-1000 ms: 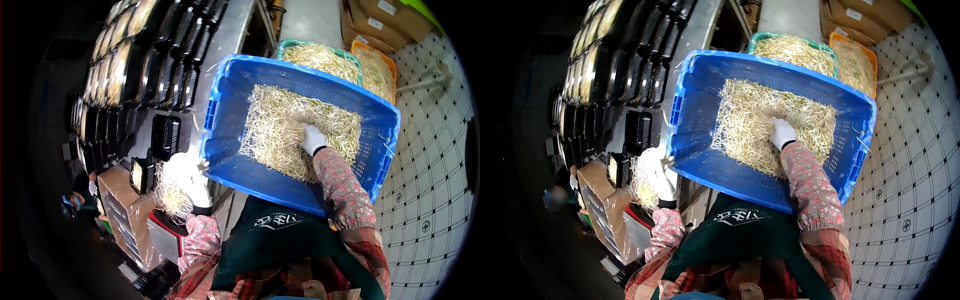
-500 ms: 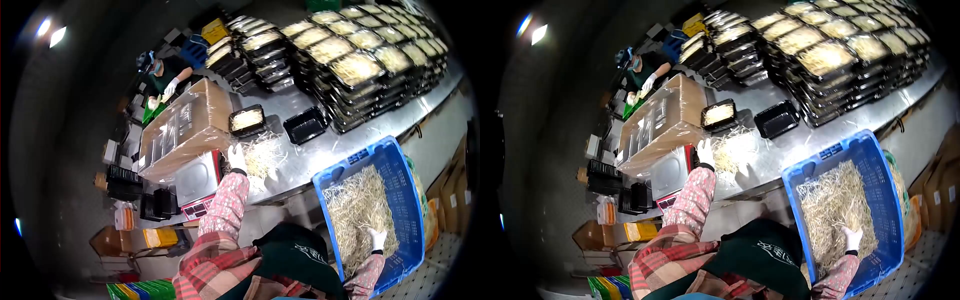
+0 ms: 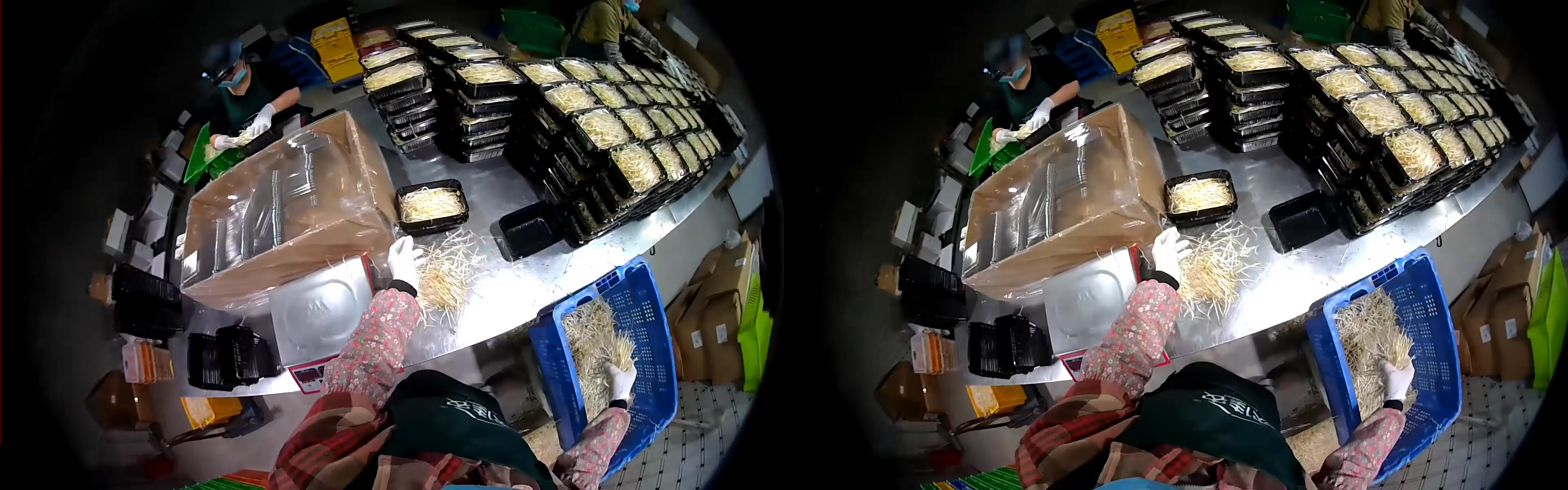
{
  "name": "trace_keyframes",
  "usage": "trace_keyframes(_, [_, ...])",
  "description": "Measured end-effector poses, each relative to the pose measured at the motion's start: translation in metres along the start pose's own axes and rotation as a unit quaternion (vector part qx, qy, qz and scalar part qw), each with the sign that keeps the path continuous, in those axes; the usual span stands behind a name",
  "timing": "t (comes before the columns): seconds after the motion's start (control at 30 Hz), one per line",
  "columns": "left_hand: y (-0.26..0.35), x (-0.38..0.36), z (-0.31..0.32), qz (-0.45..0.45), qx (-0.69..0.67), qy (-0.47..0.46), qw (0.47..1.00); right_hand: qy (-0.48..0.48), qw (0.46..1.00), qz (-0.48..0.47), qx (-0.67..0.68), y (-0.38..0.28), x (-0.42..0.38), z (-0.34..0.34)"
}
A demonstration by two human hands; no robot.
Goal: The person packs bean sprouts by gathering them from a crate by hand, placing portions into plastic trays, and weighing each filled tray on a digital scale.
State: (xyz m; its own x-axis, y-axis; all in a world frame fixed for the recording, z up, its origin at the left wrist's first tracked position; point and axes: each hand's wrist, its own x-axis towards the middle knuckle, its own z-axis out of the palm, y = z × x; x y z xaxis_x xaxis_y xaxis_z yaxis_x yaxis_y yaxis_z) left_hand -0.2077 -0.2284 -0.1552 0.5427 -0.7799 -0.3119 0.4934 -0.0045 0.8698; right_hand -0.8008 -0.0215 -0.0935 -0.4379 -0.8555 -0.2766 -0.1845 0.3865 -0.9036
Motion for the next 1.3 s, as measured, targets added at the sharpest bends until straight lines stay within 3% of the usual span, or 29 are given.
trace_keyframes(0.07, [0.007,0.004,0.012,-0.058,-0.01,0.046,0.997,0.001,0.999,-0.027,-0.035,0.003,0.003,0.007])
trace_keyframes(0.2, [0.022,0.026,0.046,-0.176,-0.063,0.048,0.981,-0.004,1.0,-0.009,-0.024,-0.01,0.003,0.029])
trace_keyframes(0.27, [0.011,0.043,0.049,-0.189,-0.095,0.057,0.976,0.006,0.999,-0.045,-0.006,-0.017,0.003,0.039])
trace_keyframes(0.33, [0.001,0.059,0.056,-0.165,-0.149,0.111,0.969,-0.02,0.992,-0.12,-0.011,-0.035,0.009,0.048])
trace_keyframes(0.37, [0.006,0.064,0.057,-0.183,-0.164,0.127,0.961,-0.048,0.992,-0.115,0.003,-0.048,0.014,0.049])
trace_keyframes(0.43, [0.007,0.05,0.065,-0.122,-0.151,0.134,0.972,-0.082,0.988,-0.129,0.001,-0.075,0.026,0.06])
trace_keyframes(0.57, [0.032,-0.007,0.058,-0.055,-0.15,0.058,0.985,-0.13,0.977,-0.165,0.049,-0.125,0.041,0.097])
trace_keyframes(0.67, [0.06,-0.049,0.02,-0.035,-0.155,0.018,0.987,-0.198,0.962,-0.168,0.081,-0.168,0.043,0.136])
trace_keyframes(0.7, [0.069,-0.062,0.0,-0.027,-0.187,-0.003,0.982,-0.243,0.964,-0.108,0.011,-0.188,0.041,0.146])
trace_keyframes(0.73, [0.084,-0.08,-0.014,-0.014,-0.177,0.007,0.984,-0.259,0.954,-0.14,0.064,-0.192,0.041,0.172])
trace_keyframes(0.8, [0.096,-0.099,-0.064,-0.009,-0.17,0.034,0.985,-0.349,0.928,-0.125,0.041,-0.215,0.028,0.222])
trace_keyframes(0.93, [0.143,-0.151,-0.155,0.022,-0.1,0.112,0.988,-0.396,0.875,-0.27,-0.063,-0.207,0.007,0.345])
trace_keyframes(1.03, [0.136,-0.165,-0.229,0.021,-0.114,0.158,0.981,-0.33,0.772,-0.413,-0.353,-0.195,-0.013,0.422])
trace_keyframes(1.07, [0.133,-0.17,-0.245,0.025,-0.09,0.156,0.983,-0.373,0.729,-0.376,-0.434,-0.183,-0.008,0.447])
trace_keyframes(1.13, [0.15,-0.193,-0.237,-0.009,-0.039,0.159,0.987,-0.366,0.643,-0.398,-0.542,-0.168,-0.021,0.464])
trace_keyframes(1.2, [0.168,-0.212,-0.236,-0.065,0.015,0.132,0.989,-0.419,0.667,-0.348,-0.508,-0.162,-0.007,0.463])
trace_keyframes(1.3, [0.173,-0.226,-0.251,-0.094,0.171,0.056,0.979,-0.345,0.75,-0.382,-0.414,-0.161,0.019,0.433])
